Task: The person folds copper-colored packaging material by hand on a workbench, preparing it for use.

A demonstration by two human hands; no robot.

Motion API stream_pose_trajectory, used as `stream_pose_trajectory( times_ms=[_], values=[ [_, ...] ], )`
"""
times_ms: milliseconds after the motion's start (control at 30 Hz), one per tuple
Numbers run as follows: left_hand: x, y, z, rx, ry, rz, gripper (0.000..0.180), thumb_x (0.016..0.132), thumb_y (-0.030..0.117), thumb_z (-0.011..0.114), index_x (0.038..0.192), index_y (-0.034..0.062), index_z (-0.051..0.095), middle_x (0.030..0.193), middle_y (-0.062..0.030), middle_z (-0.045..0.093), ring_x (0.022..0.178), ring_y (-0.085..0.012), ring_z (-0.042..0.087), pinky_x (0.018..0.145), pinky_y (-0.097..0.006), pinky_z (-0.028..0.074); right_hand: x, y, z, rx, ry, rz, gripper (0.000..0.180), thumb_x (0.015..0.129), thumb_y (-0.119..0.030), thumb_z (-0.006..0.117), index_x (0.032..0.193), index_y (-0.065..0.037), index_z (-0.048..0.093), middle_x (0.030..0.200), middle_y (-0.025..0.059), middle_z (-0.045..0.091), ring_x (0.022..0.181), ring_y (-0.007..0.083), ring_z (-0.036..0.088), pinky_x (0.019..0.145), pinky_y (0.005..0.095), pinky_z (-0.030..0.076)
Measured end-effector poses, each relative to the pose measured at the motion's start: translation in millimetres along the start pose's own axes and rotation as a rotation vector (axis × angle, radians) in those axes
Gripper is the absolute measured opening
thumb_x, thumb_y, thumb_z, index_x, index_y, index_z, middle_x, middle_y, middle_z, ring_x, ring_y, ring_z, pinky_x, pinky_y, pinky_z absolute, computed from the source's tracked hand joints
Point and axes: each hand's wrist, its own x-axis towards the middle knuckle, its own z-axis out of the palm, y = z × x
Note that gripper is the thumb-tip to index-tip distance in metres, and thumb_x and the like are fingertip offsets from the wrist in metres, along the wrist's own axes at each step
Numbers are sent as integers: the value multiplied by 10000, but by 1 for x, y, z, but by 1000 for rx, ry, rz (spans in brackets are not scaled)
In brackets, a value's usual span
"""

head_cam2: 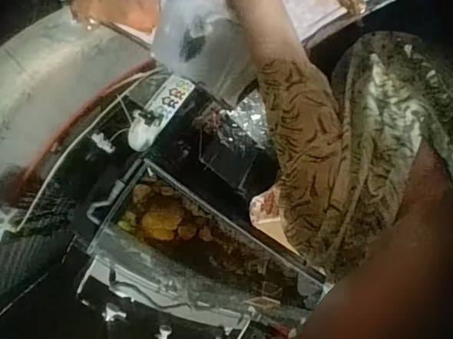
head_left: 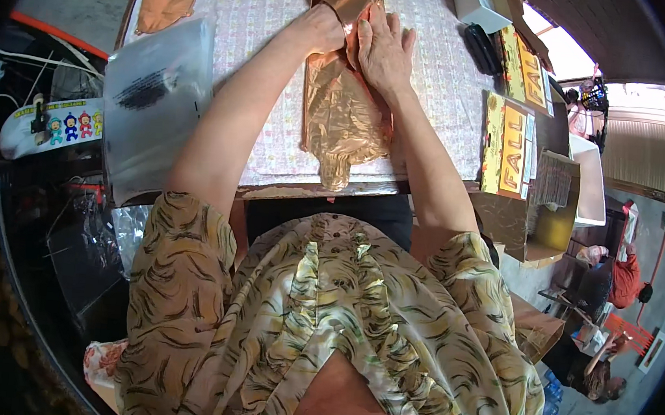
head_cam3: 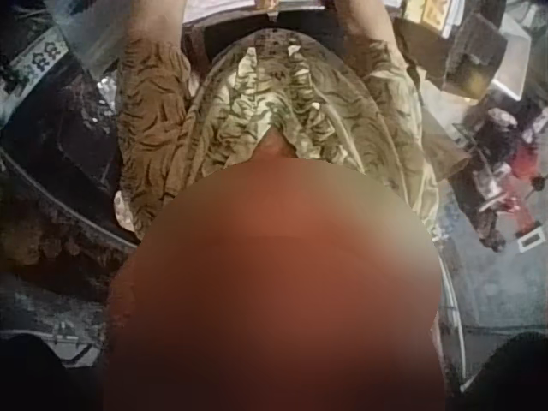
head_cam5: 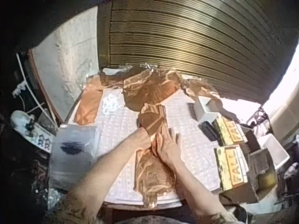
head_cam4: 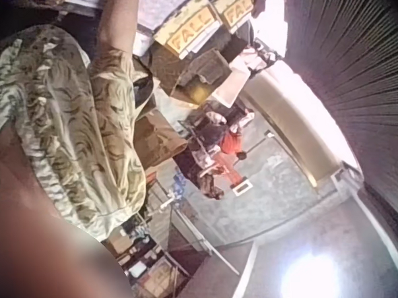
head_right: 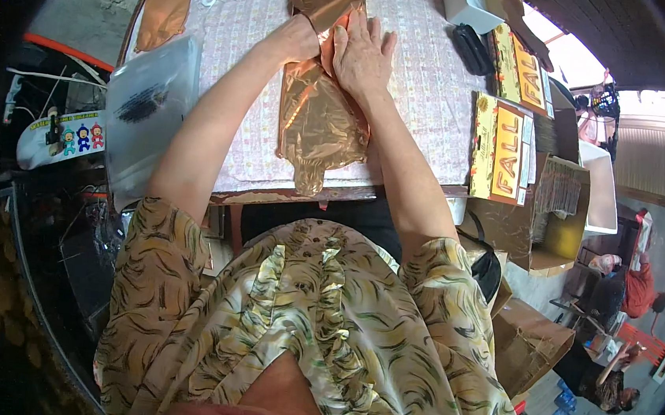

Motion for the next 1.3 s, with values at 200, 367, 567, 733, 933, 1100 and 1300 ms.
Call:
stream_pose_trajectory(
  times_ms=[200,367,567,733,933,1100,1300],
  values=[
    [23,12,-8,-15,-121,-54,606,947,102,528,1546,106,436,1391,-202,624,1250,-333,627,1037,-412,508,-6,14,8,-174,19,19,641,1102,-473,246,1602,-78,315,1655,125,347,1548,372,247,1244,613,121],
    [28,-65,-53,-382,76,-209,371,940,283,678,1199,18,675,1152,-169,716,1071,-307,682,929,-450,535,-1,-18,12,-237,-24,-9,666,1098,-485,243,1621,-74,275,1688,112,282,1570,327,211,1261,581,82],
    [58,-16,-99,-457,338,-137,181,902,172,677,977,22,746,935,-147,737,894,-304,713,795,-445,556,-6,-9,14,-215,34,6,690,1097,-509,215,1625,-68,270,1691,112,275,1571,325,208,1268,567,69],
    [84,-5,-35,-88,165,144,184,817,255,791,850,75,768,860,-134,715,827,-324,706,757,-414,555,-6,-5,12,-230,55,9,697,1095,-514,237,1616,-54,288,1685,122,286,1567,325,220,1265,573,75],
    [94,-14,-21,-69,22,-85,384,778,426,857,924,90,740,881,-44,728,813,-202,696,748,-356,550,-8,-6,10,-260,59,6,719,1085,-531,284,1604,-34,309,1681,126,290,1556,346,238,1253,595,94],
    [94,-29,-14,-64,64,-75,394,763,434,867,920,96,739,878,-44,715,795,-210,693,716,-344,549,-10,-14,8,-270,50,8,758,1070,-566,321,1604,-29,307,1684,132,281,1556,360,228,1243,617,103],
    [91,-21,-9,170,206,203,434,843,436,795,1164,161,699,1280,-31,641,1175,-264,612,986,-505,462,-9,-8,8,-262,49,33,764,1067,-564,335,1612,-29,291,1680,137,287,1555,361,230,1241,621,103]
  ],
)
